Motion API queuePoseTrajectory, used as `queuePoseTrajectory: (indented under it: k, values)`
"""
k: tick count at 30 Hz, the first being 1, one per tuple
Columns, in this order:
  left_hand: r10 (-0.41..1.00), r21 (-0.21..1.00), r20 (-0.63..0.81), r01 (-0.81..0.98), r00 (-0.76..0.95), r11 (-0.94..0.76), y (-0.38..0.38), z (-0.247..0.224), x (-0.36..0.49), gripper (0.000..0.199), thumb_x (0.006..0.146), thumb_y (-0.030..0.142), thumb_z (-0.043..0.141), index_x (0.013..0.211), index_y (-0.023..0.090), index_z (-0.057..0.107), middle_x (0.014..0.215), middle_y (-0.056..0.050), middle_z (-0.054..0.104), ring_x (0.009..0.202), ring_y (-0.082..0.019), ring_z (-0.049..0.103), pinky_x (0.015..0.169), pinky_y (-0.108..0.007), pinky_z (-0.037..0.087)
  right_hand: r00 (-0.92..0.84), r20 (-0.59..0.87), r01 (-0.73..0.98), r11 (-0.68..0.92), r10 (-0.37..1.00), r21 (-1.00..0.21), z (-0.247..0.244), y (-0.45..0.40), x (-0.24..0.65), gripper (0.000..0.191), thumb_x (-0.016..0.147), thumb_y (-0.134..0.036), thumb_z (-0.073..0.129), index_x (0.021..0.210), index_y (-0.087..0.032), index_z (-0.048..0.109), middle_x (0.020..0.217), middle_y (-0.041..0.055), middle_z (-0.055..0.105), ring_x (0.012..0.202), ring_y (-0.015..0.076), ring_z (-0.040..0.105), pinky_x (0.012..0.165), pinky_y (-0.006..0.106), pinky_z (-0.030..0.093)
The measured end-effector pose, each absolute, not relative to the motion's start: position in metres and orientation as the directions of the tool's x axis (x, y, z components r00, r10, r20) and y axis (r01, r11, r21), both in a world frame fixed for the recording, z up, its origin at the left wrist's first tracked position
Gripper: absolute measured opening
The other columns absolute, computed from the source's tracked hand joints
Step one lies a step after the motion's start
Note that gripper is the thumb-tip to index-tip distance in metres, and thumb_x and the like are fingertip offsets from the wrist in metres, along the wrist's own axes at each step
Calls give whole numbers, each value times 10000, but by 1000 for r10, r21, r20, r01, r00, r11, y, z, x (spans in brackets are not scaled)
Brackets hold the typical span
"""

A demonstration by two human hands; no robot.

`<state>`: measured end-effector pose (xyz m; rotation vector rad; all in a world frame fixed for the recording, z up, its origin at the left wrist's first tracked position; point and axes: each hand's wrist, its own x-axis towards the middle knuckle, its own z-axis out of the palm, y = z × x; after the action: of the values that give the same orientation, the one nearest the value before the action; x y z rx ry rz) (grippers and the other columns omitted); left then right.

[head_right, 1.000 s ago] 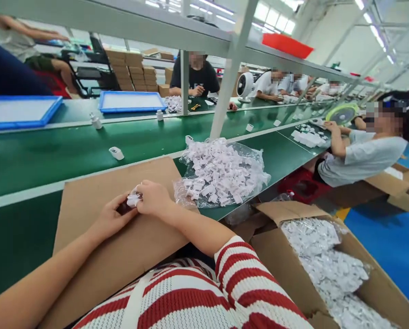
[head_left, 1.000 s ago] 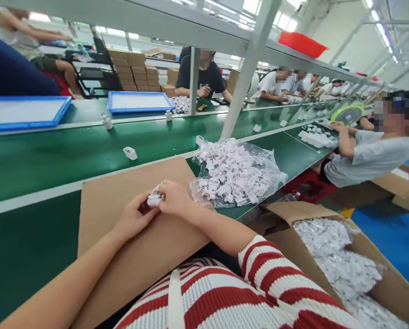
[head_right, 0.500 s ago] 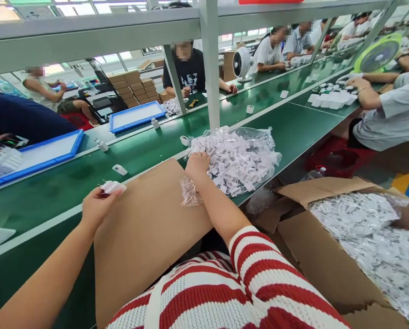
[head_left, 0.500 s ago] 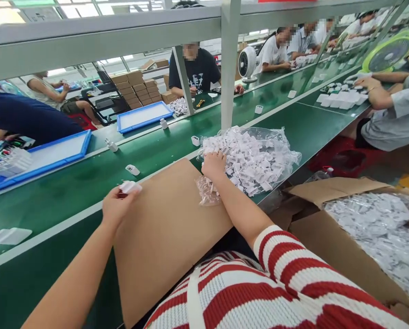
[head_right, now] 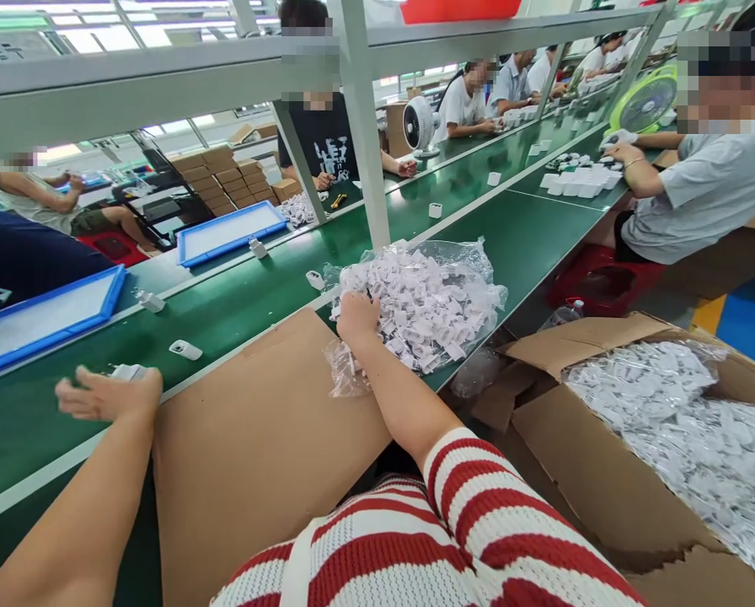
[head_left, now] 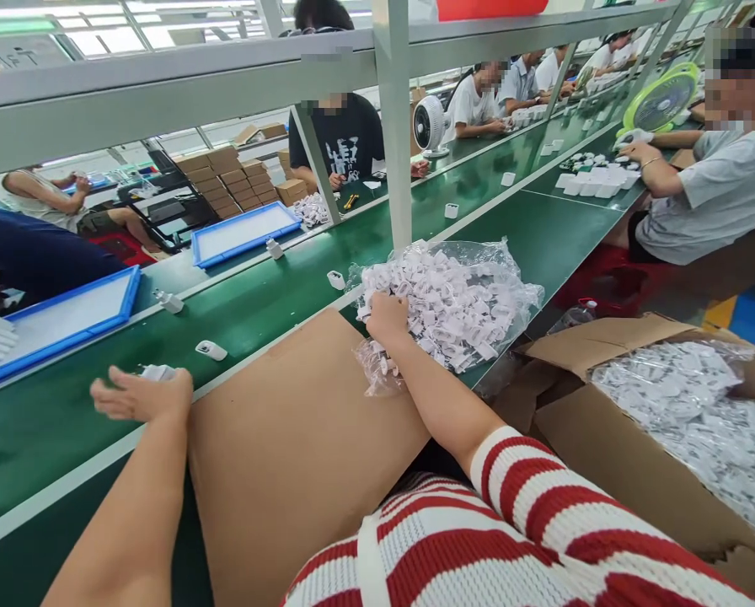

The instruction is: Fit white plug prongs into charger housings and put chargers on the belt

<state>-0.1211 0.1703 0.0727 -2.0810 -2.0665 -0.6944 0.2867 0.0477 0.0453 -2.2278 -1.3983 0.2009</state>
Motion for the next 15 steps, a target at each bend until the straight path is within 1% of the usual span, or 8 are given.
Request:
queuePoseTrajectory:
  k: [2,3,5,7,9,11,13,15]
  values:
    - [870,152,493,986,-11,-74,171,74,-110,910,850,410,598,1596,68,205,1665,-266,117,1484,-531,151,1135,-723,235,485,191,730,-274,853,-626,48,46,286,269,804,-99,612,1066,-161,626,1132,133,723,1073,267,667,957,408,463]
    - [885,95,459,987,73,-131,174,74,-106,885,836,348,622,1600,111,242,1697,-220,60,1514,-505,109,1178,-695,202,481,201,666,-206,854,-717,48,45,284,253,795,-110,624,1041,-172,618,1102,114,725,1031,249,679,917,382,491]
    - [933,37,234,957,272,-288,185,74,-105,782,788,210,637,1527,131,392,1685,-189,159,1510,-457,189,1207,-635,228,454,185,451,-46,871,-891,47,46,278,242,768,-143,675,994,-194,606,1010,59,727,931,208,704,853,335,532]
    - [949,75,65,947,307,-312,197,75,-110,635,750,129,622,1378,115,528,1552,-180,383,1412,-388,385,1180,-538,336,420,148,156,90,895,-984,46,47,270,315,737,-168,714,1029,-211,605,966,15,718,850,175,724,812,312,562]
    - [960,111,37,953,278,-281,204,77,-117,472,774,129,603,1246,122,597,1351,-141,508,1243,-313,529,1091,-439,441,357,107,-125,161,928,-979,44,47,262,392,738,-187,709,1115,-233,611,988,-2,713,801,154,736,795,313,587]
    - [971,118,80,966,224,-232,202,82,-119,352,829,201,604,1174,138,624,1236,-117,505,1101,-284,577,992,-410,492,267,69,-320,156,961,-935,45,45,256,396,745,-219,715,1132,-248,636,982,-8,719,768,143,742,805,327,604]
    - [974,116,127,973,185,-200,192,88,-116,346,884,322,607,1186,153,630,1231,-113,482,1024,-278,590,921,-406,503,178,35,-425,109,983,-899,46,42,252,372,710,-261,785,1066,-234,680,943,-1,733,772,152,747,831,344,613]
    - [961,114,165,964,221,-241,172,93,-106,416,924,452,591,1221,163,633,1229,-115,505,1021,-287,594,882,-391,496,97,34,-483,77,995,-872,48,39,249,430,633,-272,872,1030,-224,712,929,12,753,837,174,758,870,351,609]
